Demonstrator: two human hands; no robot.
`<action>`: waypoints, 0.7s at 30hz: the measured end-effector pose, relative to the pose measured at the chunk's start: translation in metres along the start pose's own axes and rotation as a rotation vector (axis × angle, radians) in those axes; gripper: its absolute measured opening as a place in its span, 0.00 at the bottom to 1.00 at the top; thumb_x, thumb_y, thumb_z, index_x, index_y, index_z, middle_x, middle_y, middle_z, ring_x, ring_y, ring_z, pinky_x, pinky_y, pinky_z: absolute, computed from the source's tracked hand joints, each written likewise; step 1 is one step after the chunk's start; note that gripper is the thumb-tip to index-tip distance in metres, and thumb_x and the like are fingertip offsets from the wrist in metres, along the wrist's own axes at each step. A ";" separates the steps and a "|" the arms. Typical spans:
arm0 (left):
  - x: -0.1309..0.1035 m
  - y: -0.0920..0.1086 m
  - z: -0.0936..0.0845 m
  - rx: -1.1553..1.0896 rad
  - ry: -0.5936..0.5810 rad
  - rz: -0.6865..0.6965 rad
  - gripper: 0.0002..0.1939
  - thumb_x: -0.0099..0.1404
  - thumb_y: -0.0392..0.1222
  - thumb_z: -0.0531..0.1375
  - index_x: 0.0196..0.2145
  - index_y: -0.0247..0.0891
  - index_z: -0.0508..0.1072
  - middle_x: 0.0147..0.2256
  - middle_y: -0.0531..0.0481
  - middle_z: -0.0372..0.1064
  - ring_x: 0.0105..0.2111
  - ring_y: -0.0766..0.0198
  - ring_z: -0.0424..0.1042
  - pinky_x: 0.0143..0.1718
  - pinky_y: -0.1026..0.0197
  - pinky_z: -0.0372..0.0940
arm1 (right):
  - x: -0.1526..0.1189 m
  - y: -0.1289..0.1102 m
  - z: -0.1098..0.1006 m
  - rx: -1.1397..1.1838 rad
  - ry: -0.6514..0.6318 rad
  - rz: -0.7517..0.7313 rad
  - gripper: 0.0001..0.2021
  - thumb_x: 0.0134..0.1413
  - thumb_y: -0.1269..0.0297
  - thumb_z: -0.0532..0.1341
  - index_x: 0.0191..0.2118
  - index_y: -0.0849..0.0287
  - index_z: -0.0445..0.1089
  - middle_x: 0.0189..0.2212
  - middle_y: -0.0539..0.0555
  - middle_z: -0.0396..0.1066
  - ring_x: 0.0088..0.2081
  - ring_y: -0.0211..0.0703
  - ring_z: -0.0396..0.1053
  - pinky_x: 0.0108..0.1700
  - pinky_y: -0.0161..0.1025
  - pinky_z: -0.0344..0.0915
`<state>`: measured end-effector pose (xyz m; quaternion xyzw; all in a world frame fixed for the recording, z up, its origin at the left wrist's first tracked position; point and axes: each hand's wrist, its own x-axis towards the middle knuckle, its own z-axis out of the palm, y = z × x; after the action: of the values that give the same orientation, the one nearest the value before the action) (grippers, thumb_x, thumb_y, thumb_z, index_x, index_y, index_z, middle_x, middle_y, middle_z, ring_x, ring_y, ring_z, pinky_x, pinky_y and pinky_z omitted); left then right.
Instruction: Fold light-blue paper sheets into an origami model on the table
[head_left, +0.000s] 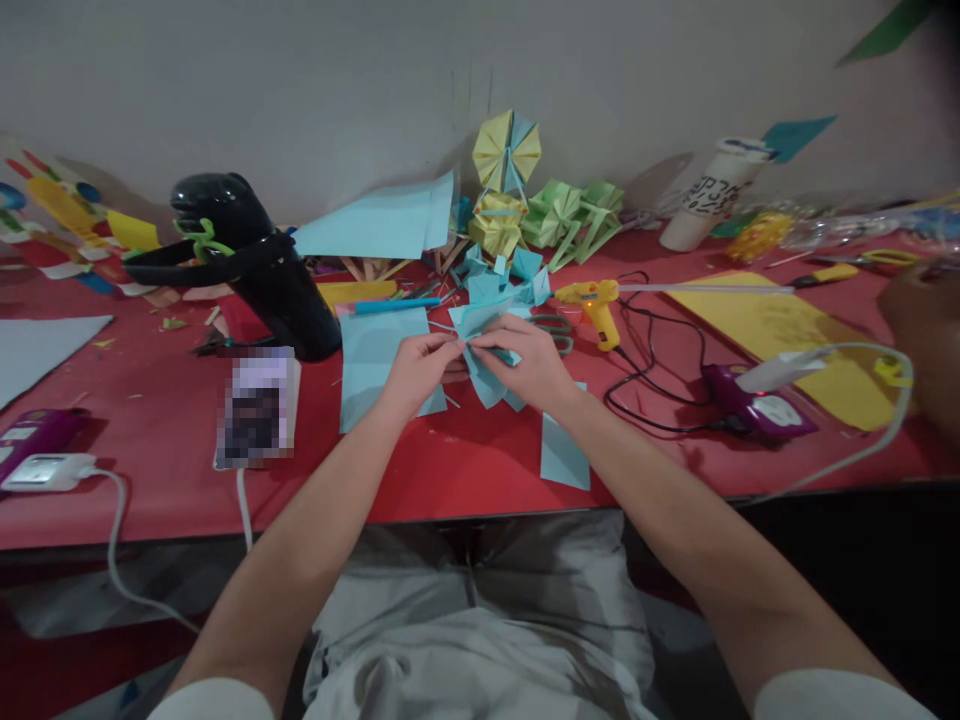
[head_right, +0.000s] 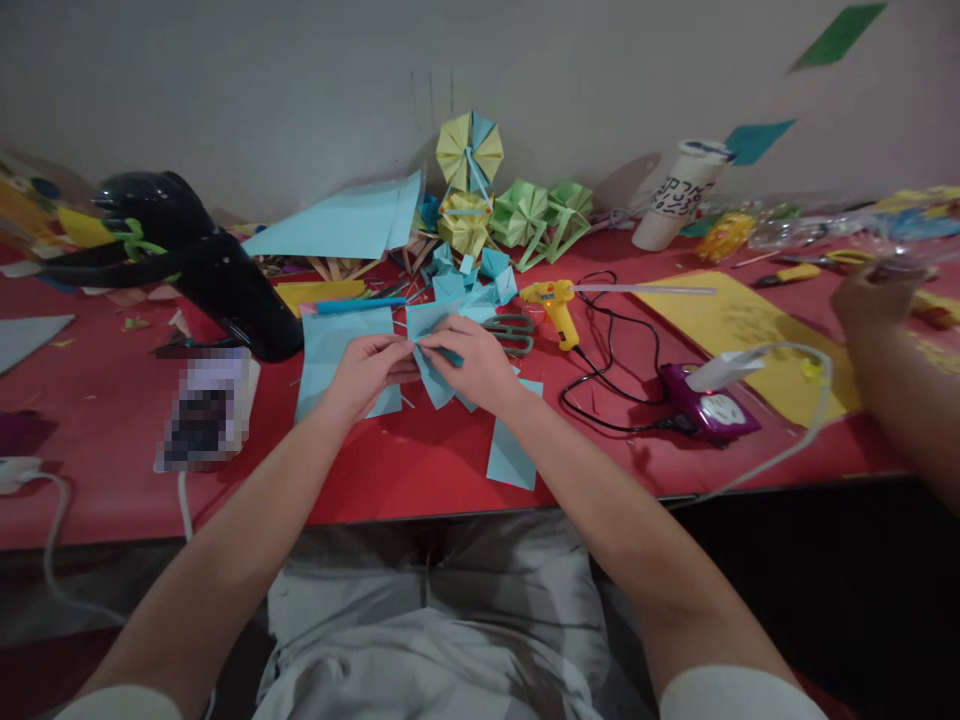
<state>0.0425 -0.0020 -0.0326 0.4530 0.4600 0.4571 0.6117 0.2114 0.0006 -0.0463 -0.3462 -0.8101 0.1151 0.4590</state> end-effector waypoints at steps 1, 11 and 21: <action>0.000 0.000 0.000 -0.008 -0.006 0.000 0.09 0.54 0.42 0.66 0.28 0.34 0.74 0.25 0.50 0.71 0.30 0.62 0.74 0.41 0.51 0.73 | 0.000 0.000 0.000 -0.002 0.006 -0.008 0.08 0.60 0.63 0.57 0.38 0.54 0.75 0.35 0.55 0.72 0.39 0.44 0.70 0.43 0.44 0.68; 0.008 -0.008 -0.008 -0.031 -0.057 0.058 0.15 0.52 0.48 0.68 0.31 0.33 0.76 0.28 0.48 0.73 0.31 0.62 0.74 0.41 0.52 0.72 | -0.001 0.003 0.001 -0.047 0.020 -0.067 0.09 0.61 0.62 0.57 0.40 0.52 0.76 0.37 0.55 0.71 0.41 0.44 0.69 0.43 0.45 0.68; 0.005 -0.005 -0.004 -0.008 0.000 0.171 0.17 0.50 0.51 0.68 0.28 0.33 0.74 0.26 0.50 0.72 0.28 0.64 0.73 0.35 0.58 0.71 | -0.002 0.002 0.003 -0.160 0.000 -0.161 0.11 0.62 0.62 0.56 0.44 0.55 0.75 0.42 0.58 0.70 0.44 0.47 0.66 0.46 0.47 0.66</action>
<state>0.0398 0.0028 -0.0390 0.4881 0.4180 0.5095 0.5722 0.2110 0.0008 -0.0504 -0.3154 -0.8419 0.0130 0.4376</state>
